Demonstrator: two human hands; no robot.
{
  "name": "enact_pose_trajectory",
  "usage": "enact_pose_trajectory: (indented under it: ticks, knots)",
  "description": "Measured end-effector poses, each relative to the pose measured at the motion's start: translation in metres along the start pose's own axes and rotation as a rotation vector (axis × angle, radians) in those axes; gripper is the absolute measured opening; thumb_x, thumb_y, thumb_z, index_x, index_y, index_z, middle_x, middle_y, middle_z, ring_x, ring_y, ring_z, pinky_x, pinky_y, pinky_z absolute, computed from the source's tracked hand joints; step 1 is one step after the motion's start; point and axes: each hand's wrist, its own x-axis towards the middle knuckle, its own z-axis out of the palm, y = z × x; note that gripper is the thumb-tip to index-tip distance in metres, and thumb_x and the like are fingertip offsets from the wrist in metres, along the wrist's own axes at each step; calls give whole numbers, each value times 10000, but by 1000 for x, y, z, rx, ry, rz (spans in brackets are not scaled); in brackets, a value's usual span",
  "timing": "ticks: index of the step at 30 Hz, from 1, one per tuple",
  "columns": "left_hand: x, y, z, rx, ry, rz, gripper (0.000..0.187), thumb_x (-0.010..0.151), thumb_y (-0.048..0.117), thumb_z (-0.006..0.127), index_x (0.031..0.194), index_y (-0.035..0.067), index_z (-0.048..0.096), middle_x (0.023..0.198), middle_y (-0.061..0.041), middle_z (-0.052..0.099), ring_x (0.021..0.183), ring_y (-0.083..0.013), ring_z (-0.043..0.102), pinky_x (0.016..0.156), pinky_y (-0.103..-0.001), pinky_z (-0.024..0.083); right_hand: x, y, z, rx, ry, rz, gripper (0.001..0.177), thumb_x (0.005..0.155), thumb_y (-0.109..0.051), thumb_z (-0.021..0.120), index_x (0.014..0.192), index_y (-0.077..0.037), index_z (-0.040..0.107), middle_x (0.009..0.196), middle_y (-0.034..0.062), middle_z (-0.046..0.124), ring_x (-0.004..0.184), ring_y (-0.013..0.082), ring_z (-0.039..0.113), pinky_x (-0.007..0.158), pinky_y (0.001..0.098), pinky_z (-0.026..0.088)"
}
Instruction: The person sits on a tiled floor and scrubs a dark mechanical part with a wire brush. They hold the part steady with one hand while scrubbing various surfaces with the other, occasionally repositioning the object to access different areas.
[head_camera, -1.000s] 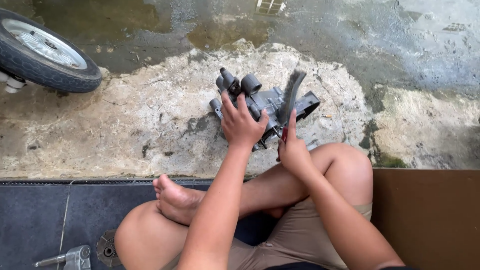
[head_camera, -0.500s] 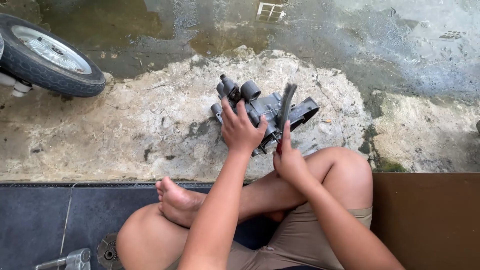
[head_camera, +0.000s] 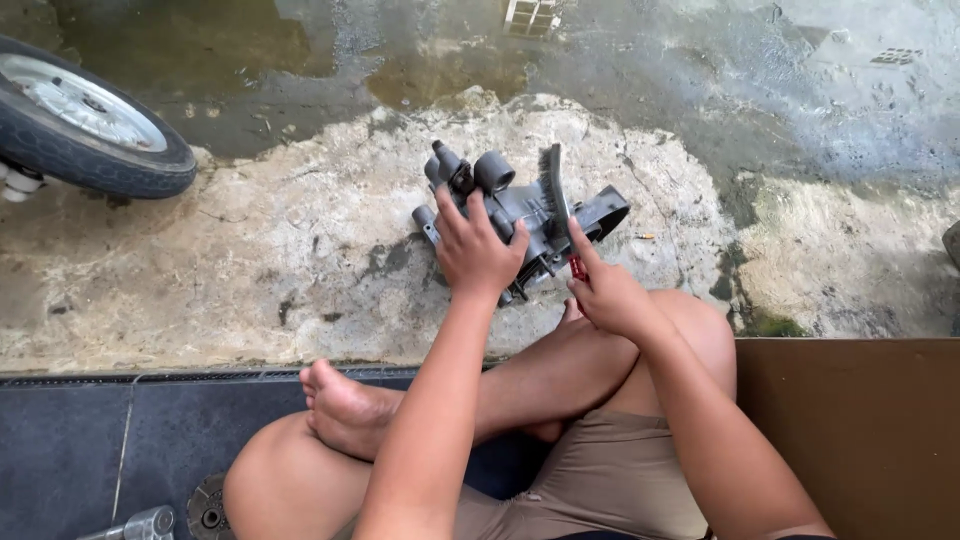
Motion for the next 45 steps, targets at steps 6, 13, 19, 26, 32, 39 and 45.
enact_pose_trajectory:
  ticks: [6,13,19,26,32,39,45]
  knots:
    - [-9,-2,-11,-18,-12,-12,640,816,468,650,1290,55,526,1458,-304,330,1209,-476,558,715,-543,603,-22,3,-7,41,-59,-6,776,974,-345,528,1636,-431,131,1078,302,720,1084,532,647,1006,611,486]
    - [-10,-6,-7,27,66,4,668,770,488,664,1269,62,537,1441,-299,363,1177,-467,580,701,-544,600,-2,-9,-30,146,-95,-66,796,989,-322,562,1645,-404,119,1101,327,693,1100,526,634,961,589,501]
    - [-19,-9,-8,-22,71,1,673,757,491,653,1270,70,541,1436,-297,362,1149,-457,590,708,-536,602,-14,22,-46,377,-229,9,744,959,-69,571,1631,-212,284,703,254,732,510,332,696,498,380,563]
    - [-14,-8,-5,-27,63,13,717,715,524,667,1268,87,538,1439,-278,352,1164,-450,582,720,-540,595,36,-17,-46,309,-162,-148,672,968,-125,582,1589,-230,345,693,180,735,507,267,699,457,363,563]
    - [-15,-12,-2,-49,100,27,717,736,564,587,1268,85,551,1432,-275,369,1151,-462,583,703,-547,589,6,-33,-54,222,-163,-125,707,976,-156,578,1617,-248,295,806,255,727,701,396,693,605,474,547]
    - [-15,-17,13,-72,159,56,619,838,497,452,1275,75,572,1424,-273,392,1119,-454,603,661,-528,582,-46,11,-51,360,-224,54,695,945,-76,560,1590,-248,367,649,200,706,469,282,662,485,357,539]
    - [-8,-8,10,-60,161,58,592,846,469,494,1273,67,576,1427,-274,389,1124,-451,598,653,-536,584,-17,-8,-74,133,-249,-60,673,947,-158,546,1588,-206,345,648,173,729,458,274,666,531,393,569]
